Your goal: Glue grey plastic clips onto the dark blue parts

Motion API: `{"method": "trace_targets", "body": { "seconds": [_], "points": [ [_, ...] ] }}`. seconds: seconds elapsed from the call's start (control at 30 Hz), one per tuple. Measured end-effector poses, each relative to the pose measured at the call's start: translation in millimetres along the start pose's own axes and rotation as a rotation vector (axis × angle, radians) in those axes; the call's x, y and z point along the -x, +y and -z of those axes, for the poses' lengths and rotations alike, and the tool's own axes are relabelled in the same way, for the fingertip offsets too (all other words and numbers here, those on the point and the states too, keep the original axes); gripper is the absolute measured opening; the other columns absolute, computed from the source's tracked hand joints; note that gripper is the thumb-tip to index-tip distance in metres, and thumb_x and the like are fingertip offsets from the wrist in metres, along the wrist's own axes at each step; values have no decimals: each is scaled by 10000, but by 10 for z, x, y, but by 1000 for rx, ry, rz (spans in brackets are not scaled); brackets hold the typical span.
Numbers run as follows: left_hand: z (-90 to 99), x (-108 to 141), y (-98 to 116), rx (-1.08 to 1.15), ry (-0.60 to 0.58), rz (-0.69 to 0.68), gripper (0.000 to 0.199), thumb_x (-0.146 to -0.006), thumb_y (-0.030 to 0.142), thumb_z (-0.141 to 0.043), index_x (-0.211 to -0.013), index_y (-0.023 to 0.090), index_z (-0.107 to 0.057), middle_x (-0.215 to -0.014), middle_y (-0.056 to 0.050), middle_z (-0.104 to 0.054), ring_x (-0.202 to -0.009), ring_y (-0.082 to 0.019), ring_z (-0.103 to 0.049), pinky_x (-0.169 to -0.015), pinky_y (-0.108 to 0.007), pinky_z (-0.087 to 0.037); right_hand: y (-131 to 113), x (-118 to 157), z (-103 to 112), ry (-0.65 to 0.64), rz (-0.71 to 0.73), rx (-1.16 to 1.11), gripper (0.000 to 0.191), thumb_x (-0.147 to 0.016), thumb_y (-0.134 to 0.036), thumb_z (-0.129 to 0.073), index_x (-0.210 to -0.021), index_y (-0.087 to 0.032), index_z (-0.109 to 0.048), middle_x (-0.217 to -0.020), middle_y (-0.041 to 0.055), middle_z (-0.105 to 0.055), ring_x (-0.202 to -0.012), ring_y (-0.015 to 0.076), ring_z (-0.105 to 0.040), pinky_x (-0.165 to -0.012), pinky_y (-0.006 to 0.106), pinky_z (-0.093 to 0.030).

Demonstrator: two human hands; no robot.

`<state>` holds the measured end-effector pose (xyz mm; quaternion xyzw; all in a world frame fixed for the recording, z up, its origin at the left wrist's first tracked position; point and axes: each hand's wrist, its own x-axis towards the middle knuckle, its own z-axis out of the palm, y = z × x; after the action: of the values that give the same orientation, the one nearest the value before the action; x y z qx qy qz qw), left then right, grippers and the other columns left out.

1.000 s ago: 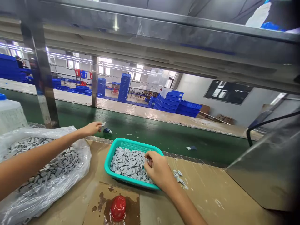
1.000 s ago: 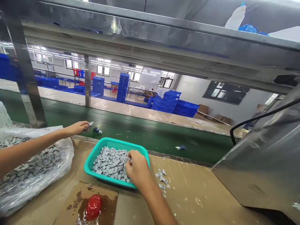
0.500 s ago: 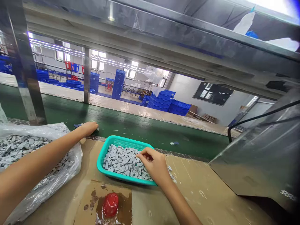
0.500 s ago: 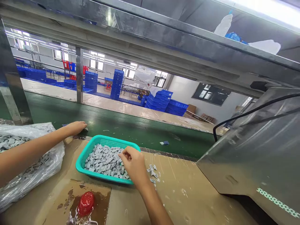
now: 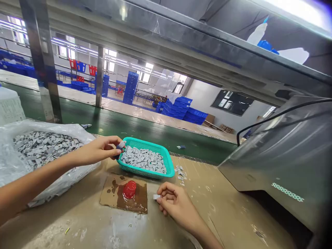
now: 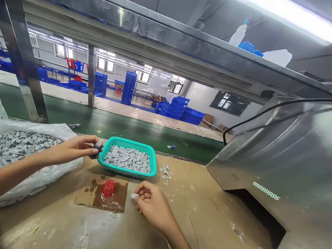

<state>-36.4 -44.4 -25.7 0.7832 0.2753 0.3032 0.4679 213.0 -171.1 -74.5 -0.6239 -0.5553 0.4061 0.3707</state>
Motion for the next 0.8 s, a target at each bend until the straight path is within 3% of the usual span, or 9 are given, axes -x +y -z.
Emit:
{"method": "trace_targets", "body": {
  "seconds": [0.1,0.3,0.43,0.57,0.8],
  "points": [
    [-48,-3,-40,107,22,56,194,-773,329,-538,-884,170,-546,-819,-23,-584,-786,-152,-574,-756,-298,-464,103,-11,-4,42,4,163,12,-684,-152,-519,-692,-159,-515,-539,-42,-463,-474,98,-469,-437,204,-382],
    [-116,-58,-54,450,56,169,212,-707,241,-616,-899,190,-545,-878,1,-568,-804,-127,-577,-810,-287,-448,116,-22,27,121,183,628,134,-712,-54,-496,-657,-160,-557,-674,17,-549,-607,142,-491,-544,245,-373],
    [-210,-73,-107,493,8,190,203,-680,204,-636,-871,195,-569,-904,4,-555,-830,-126,-559,-830,-290,-434,110,-11,6,124,245,672,169,-748,-44,-475,-701,-156,-592,-758,45,-564,-666,153,-524,-584,249,-407],
    [-270,-82,-124,458,32,245,180,-641,209,-661,-794,183,-569,-879,4,-554,-796,-126,-544,-800,-284,-427,93,5,21,123,301,625,195,-758,-33,-469,-790,-152,-619,-822,62,-577,-719,155,-547,-613,242,-430],
    [-252,-88,-55,473,81,295,251,-621,225,-666,-840,179,-554,-811,-6,-586,-816,-148,-559,-795,-290,-403,119,8,49,78,369,596,150,-717,-39,-518,-727,-166,-598,-795,38,-621,-772,180,-554,-698,290,-427]
  ]
}}
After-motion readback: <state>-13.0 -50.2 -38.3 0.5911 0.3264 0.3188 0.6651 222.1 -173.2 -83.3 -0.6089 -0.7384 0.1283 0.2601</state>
